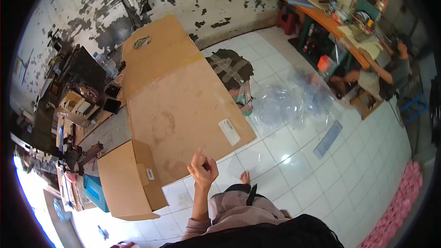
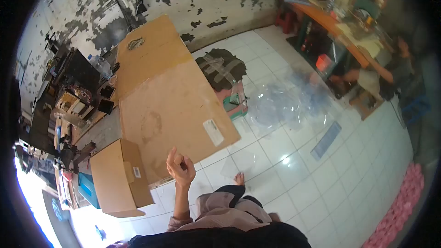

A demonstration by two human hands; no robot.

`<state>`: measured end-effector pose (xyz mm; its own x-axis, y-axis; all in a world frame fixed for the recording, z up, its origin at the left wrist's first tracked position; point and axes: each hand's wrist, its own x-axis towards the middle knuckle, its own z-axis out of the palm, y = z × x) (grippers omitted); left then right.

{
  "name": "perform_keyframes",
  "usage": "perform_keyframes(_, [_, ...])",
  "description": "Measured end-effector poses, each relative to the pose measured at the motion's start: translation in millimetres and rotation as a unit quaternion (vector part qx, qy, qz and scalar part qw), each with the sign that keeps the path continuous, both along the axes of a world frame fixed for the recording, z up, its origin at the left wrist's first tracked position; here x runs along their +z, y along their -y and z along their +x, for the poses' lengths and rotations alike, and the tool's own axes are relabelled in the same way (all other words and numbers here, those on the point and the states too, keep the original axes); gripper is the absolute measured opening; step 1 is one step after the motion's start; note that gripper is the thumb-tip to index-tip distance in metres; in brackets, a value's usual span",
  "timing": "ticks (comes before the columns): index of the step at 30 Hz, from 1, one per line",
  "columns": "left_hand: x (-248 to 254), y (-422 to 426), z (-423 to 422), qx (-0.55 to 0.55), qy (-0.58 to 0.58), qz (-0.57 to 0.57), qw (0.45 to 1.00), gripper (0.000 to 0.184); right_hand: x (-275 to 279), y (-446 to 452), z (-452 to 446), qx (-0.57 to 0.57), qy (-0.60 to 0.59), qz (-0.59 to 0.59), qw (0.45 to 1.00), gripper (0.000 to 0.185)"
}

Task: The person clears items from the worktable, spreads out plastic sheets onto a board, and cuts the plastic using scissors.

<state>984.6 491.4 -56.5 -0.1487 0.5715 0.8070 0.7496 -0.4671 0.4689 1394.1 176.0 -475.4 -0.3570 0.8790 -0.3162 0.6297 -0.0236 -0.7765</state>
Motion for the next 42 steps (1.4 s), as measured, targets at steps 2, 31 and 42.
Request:
perform_keyframes(2, [-13, -25, 12, 0.030, 0.005, -0.036, 0.999, 0.046, 19, -25, 1, -0.154, -0.017, -0.228, 0.961, 0.033])
perform_keyframes(31, [-38, -224, 61, 0.455, 0.007, -0.472, 0.755, 0.070, 350, -838, -358, 0.243, -0.245, 0.358, 0.868, 0.033])
perform_keyframes(42, [-21, -231, 55, 0.458, 0.040, -0.515, 0.724, 0.055, 345, -890, -593, 0.364, 0.048, 0.465, 0.805, 0.070])
